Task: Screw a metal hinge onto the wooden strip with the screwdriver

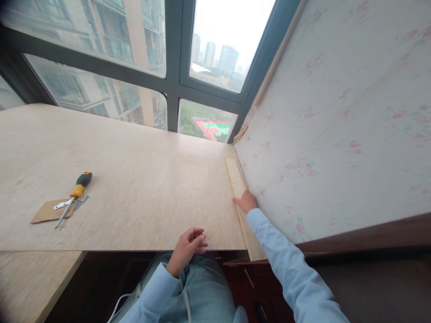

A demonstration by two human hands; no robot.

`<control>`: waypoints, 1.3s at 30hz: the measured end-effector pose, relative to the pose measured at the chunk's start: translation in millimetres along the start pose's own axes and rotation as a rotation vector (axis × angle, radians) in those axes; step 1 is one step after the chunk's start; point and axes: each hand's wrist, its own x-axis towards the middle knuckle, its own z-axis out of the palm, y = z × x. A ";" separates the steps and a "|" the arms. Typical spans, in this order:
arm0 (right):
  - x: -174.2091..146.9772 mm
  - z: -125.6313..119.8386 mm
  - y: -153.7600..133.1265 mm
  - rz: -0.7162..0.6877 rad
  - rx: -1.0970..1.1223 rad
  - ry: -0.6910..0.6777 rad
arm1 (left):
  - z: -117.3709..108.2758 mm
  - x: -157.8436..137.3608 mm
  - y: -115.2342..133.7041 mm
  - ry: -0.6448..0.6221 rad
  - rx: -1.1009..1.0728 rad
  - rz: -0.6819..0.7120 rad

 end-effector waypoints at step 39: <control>-54.2 17.8 20.3 -0.171 -0.160 0.111 | -40.5 -33.2 19.3 0.212 0.345 0.178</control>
